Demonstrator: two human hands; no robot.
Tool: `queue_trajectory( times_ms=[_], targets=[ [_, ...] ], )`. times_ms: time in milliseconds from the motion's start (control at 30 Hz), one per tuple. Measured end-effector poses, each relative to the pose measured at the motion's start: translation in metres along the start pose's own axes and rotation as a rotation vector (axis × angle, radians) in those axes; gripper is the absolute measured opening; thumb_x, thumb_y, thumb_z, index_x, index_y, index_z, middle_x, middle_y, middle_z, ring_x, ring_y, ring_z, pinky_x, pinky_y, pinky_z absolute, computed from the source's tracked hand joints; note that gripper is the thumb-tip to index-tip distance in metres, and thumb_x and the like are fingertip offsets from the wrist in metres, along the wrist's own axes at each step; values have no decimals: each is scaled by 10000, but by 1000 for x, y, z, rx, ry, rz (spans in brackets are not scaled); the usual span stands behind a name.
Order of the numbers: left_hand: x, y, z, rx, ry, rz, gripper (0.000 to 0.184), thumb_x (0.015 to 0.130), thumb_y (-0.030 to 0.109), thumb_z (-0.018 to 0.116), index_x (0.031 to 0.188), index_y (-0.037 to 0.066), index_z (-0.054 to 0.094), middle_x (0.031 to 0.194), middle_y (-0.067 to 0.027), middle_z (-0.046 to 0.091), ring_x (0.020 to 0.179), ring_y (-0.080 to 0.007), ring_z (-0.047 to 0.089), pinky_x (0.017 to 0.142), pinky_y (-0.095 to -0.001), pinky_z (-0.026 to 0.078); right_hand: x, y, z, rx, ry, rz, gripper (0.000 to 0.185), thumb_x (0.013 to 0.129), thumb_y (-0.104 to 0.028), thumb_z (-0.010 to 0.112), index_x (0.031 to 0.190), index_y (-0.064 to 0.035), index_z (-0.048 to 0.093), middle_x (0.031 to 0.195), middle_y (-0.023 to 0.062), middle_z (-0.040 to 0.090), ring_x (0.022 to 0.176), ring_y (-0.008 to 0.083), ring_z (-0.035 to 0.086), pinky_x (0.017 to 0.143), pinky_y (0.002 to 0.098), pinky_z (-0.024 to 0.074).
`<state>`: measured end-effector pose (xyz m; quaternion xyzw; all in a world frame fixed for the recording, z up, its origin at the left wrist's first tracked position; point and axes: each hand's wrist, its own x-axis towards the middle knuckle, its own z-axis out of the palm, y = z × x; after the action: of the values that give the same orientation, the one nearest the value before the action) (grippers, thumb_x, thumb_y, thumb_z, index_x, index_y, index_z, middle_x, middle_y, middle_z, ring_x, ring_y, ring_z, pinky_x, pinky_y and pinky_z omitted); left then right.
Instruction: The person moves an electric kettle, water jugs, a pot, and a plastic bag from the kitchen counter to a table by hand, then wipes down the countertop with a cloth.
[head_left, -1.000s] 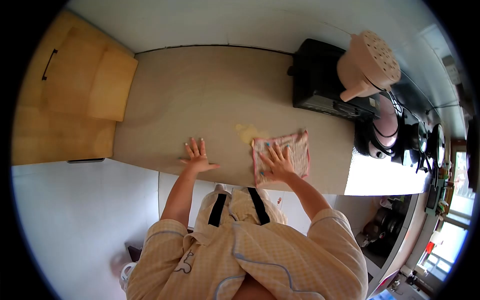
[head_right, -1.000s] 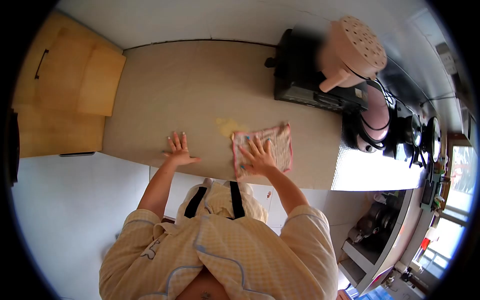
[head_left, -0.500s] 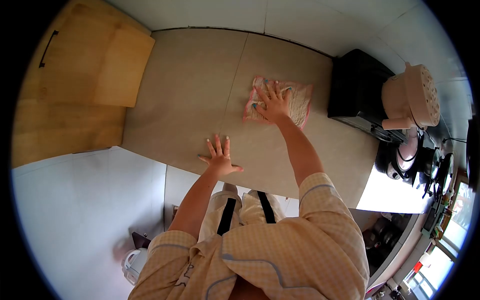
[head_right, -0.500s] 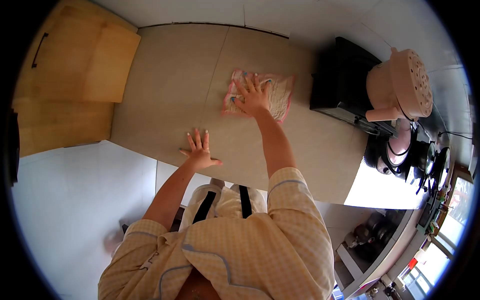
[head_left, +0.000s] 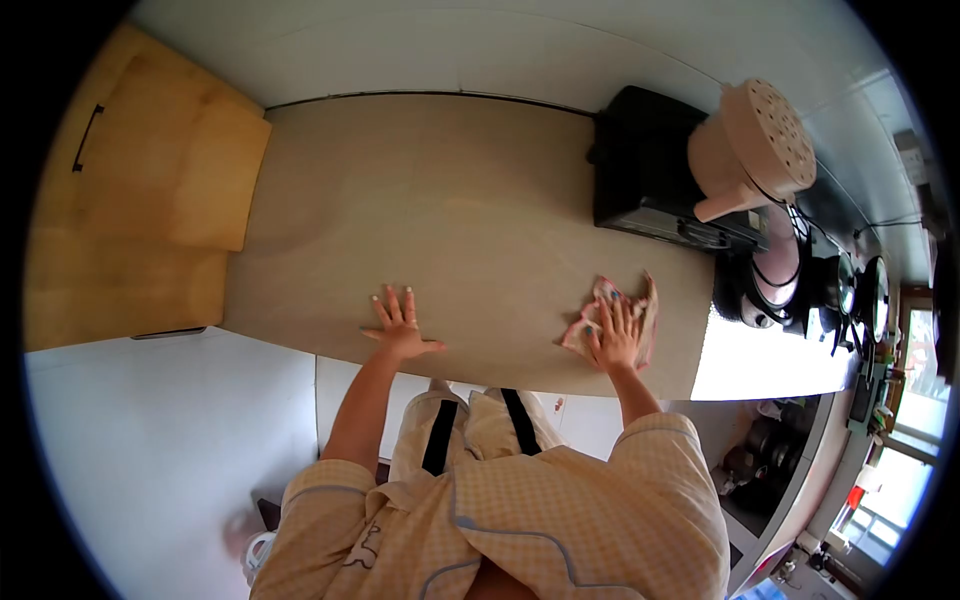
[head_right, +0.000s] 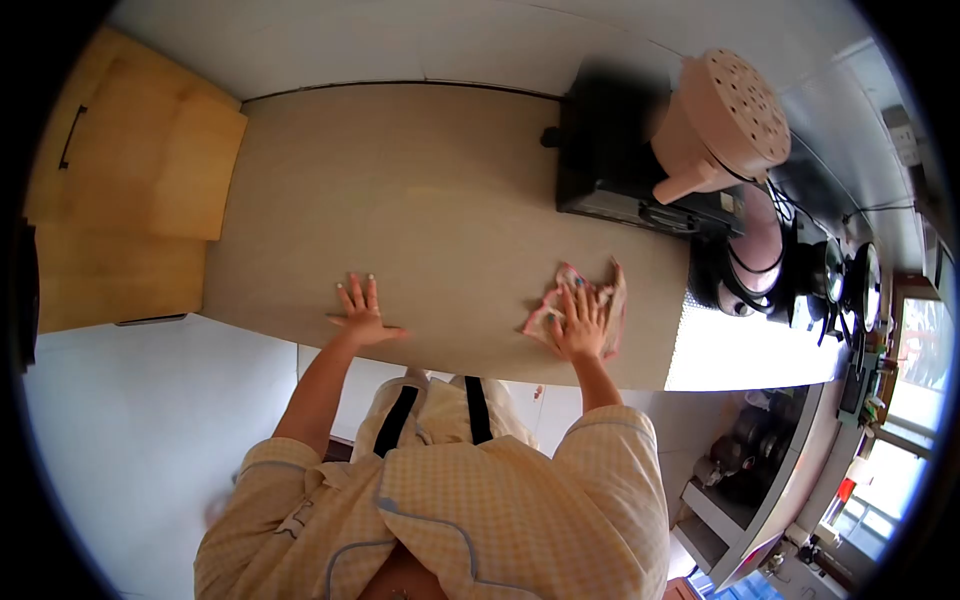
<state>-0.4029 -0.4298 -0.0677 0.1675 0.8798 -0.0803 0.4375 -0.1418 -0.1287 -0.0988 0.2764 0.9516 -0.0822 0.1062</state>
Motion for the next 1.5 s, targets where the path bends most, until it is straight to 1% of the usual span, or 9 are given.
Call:
queue_trajectory(
  times_ms=[167, 233, 300, 367, 900, 1133, 1233, 1400, 1500],
  targets=[
    [-1, 5, -2, 4, -7, -12, 1314, 485, 705, 661, 1360, 184, -170, 1377, -120, -302, 1267, -390, -233, 866, -742, 83, -56, 81, 20, -31, 219, 521, 605, 838, -378, 393, 1379, -206, 185, 1423, 129, 171, 1323, 286, 122, 1065, 441, 84],
    [-3, 6, -4, 19, -15, -29, 1311, 492, 695, 667, 1358, 183, -174, 1374, -120, -309, 1266, -390, -237, 872, -737, 85, -41, 77, 1, -14, 161, 681, 584, 867, -392, 334, 1385, -185, 160, 1425, 138, 163, 1321, 313, 112, 1053, 473, 98],
    [-4, 7, -4, 27, -24, -31, 1303, 508, 685, 667, 1354, 180, -185, 1368, -121, -320, 1263, -387, -245, 875, -733, 91, -12, 64, -13, 97, 180, 1100, 643, 853, -479, 321, 1386, -153, 166, 1420, 155, 174, 1311, 354, 122, 1027, 520, 115],
    [-5, 9, -5, 32, -36, -41, 1303, 511, 683, 668, 1353, 179, -189, 1367, -122, -321, 1264, -385, -246, 877, -731, 93, 12, 61, -3, 128, 204, 1169, 647, 866, -496, 262, 1388, -131, 151, 1420, 165, 168, 1308, 377, 110, 1010, 554, 112],
    [2, 6, -2, 57, -24, -35, 1301, 512, 680, 664, 1355, 164, -183, 1372, -126, -312, 1268, -398, -226, 867, -735, 102, 122, -127, 2, 99, 261, 264, 638, 820, -432, 374, 1367, -137, 232, 1429, 107, 172, 1319, 335, 109, 1027, 545, 97],
    [2, 6, -1, 66, -18, -16, 1314, 514, 676, 665, 1345, 144, -203, 1373, -144, -304, 1256, -404, -247, 864, -732, 127, 72, -205, 14, 205, 109, -497, 612, 815, -433, 421, 1348, -171, 275, 1411, 86, 224, 1307, 286, 182, 1044, 500, 117],
    [-2, 7, 0, 70, -1, -34, 1322, 509, 679, 667, 1344, 146, -208, 1376, -136, -302, 1263, -394, -240, 874, -724, 131, 81, -168, 11, 197, 31, -564, 613, 812, -446, 424, 1354, -209, 262, 1403, 65, 255, 1293, 294, 221, 1044, 493, 127],
    [-5, 11, -5, 34, -14, -41, 1327, 502, 685, 671, 1344, 161, -211, 1377, -122, -306, 1273, -379, -232, 897, -709, 94, 84, -65, 1, 225, 275, -153, 596, 768, -371, 477, 1319, -196, 331, 1339, 82, 343, 1224, 310, 329, 997, 499, 248],
    [-4, 12, -5, 47, -33, -59, 1323, 513, 683, 668, 1339, 159, -222, 1368, -122, -322, 1276, -376, -227, 905, -700, 105, 83, 6, -15, 40, 295, 112, 577, 790, -360, 418, 1328, -179, 320, 1355, 81, 324, 1251, 310, 283, 1032, 481, 193]
  ],
)
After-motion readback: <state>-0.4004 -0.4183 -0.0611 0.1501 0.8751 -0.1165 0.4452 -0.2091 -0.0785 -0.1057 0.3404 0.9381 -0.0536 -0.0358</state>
